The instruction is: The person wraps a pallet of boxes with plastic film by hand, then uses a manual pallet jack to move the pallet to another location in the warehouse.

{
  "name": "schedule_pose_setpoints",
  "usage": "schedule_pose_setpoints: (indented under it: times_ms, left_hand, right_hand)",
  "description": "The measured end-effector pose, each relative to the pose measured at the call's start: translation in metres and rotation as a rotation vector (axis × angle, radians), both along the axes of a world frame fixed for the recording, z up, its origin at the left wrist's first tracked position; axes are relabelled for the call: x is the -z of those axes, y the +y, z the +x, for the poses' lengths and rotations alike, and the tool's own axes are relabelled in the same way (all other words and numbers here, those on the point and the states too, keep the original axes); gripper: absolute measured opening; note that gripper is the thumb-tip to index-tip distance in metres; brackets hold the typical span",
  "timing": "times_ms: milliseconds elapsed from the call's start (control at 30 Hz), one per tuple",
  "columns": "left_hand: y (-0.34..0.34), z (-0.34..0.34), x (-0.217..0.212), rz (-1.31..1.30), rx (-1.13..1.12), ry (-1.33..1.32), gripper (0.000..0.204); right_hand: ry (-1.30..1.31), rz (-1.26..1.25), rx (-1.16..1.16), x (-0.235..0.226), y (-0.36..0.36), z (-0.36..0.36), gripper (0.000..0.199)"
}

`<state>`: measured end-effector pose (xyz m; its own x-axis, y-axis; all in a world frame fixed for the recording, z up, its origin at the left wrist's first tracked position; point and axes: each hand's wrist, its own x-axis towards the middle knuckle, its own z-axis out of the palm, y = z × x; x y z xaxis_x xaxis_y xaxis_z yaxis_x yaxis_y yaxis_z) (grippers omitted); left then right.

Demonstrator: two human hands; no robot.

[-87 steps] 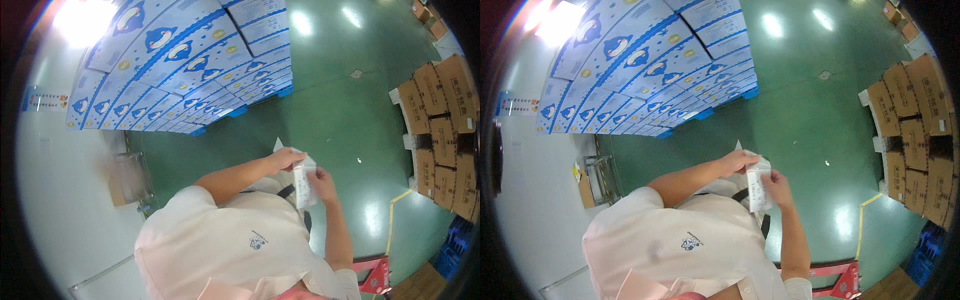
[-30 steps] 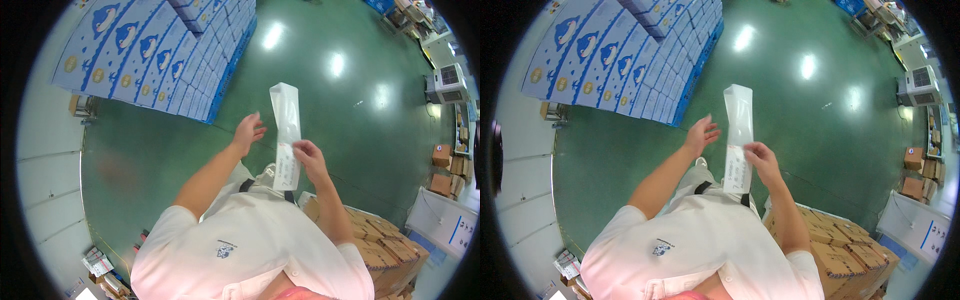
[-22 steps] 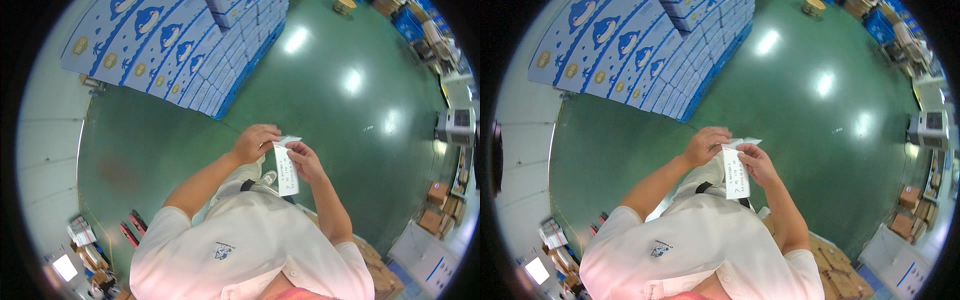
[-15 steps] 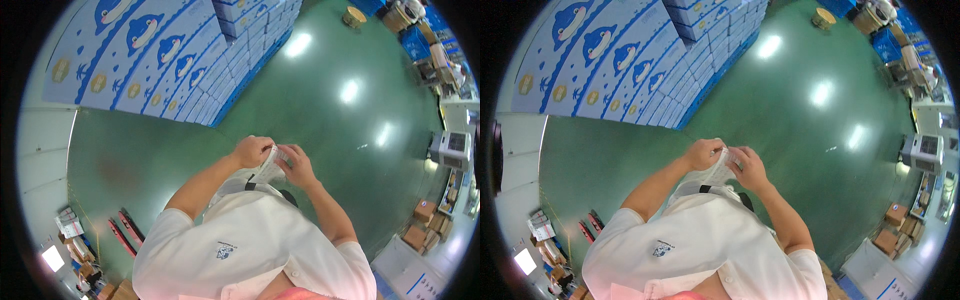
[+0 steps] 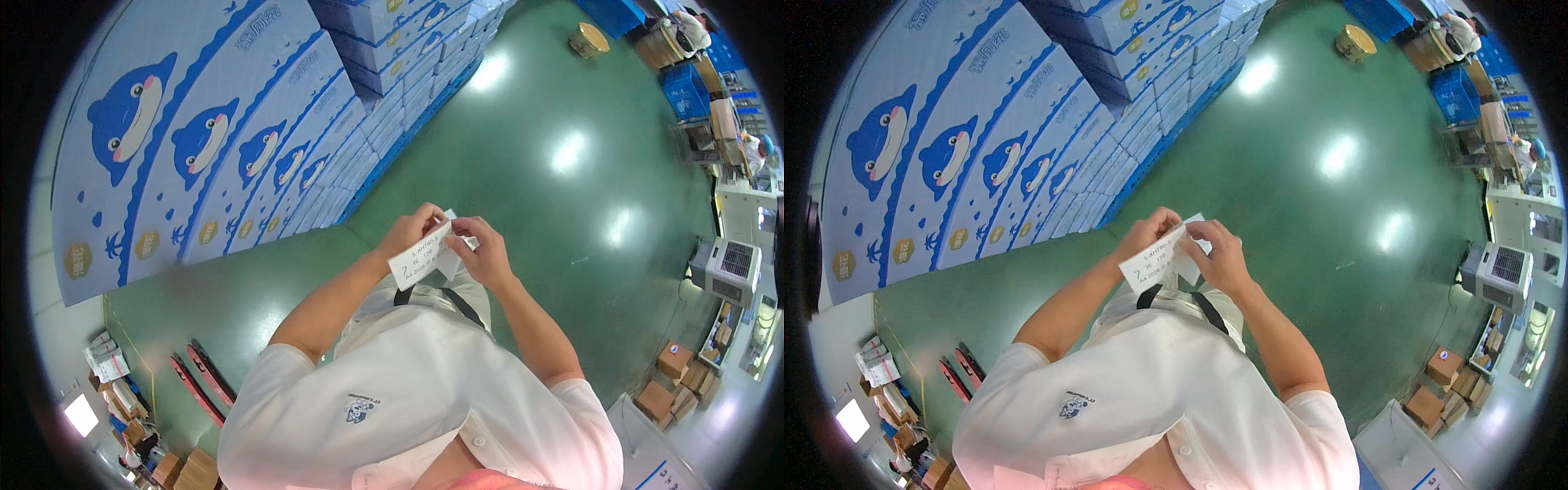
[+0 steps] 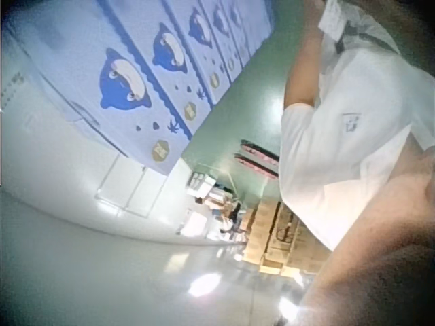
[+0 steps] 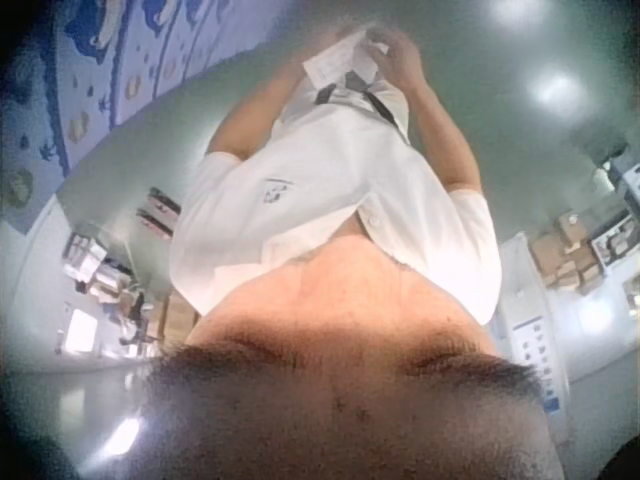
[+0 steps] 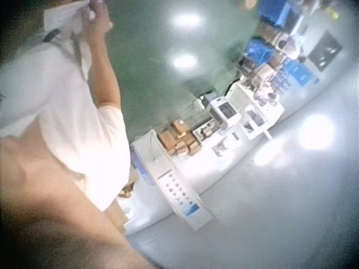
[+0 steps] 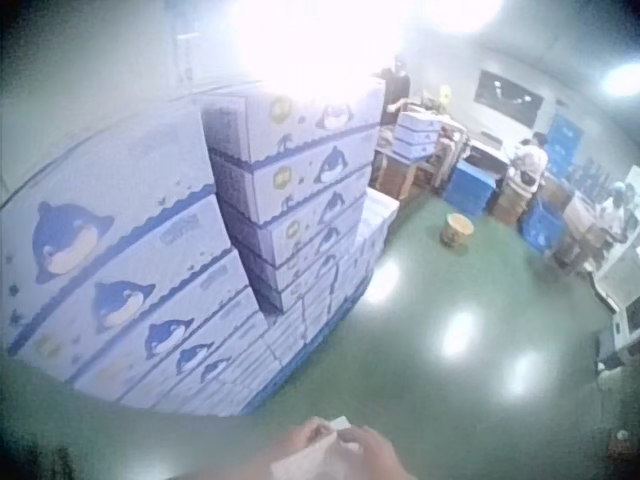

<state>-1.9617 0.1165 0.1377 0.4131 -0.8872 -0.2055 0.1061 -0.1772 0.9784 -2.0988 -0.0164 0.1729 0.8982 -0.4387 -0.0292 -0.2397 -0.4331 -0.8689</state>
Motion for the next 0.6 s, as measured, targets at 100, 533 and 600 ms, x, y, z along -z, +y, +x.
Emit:
schedule_pose_setpoints:
  times_ms: [100,533,600]
  left_hand:
    - [-0.012,0.010,0.024,-0.153,0.026,-0.062,0.022]
    - [-0.141,-0.003,0.032,-0.077,-0.496,-0.435,0.015]
    - [-0.166,-0.008,0.019,0.090,-0.485,-0.439,0.016]
  right_hand:
    - [0.063,0.235,0.036,0.008,-0.018,0.016,0.026]
    - [0.222,0.635,0.015,0.014,-0.158,0.069,0.023]
    - [0.266,0.643,-0.042,0.020,-0.191,0.068,0.022]
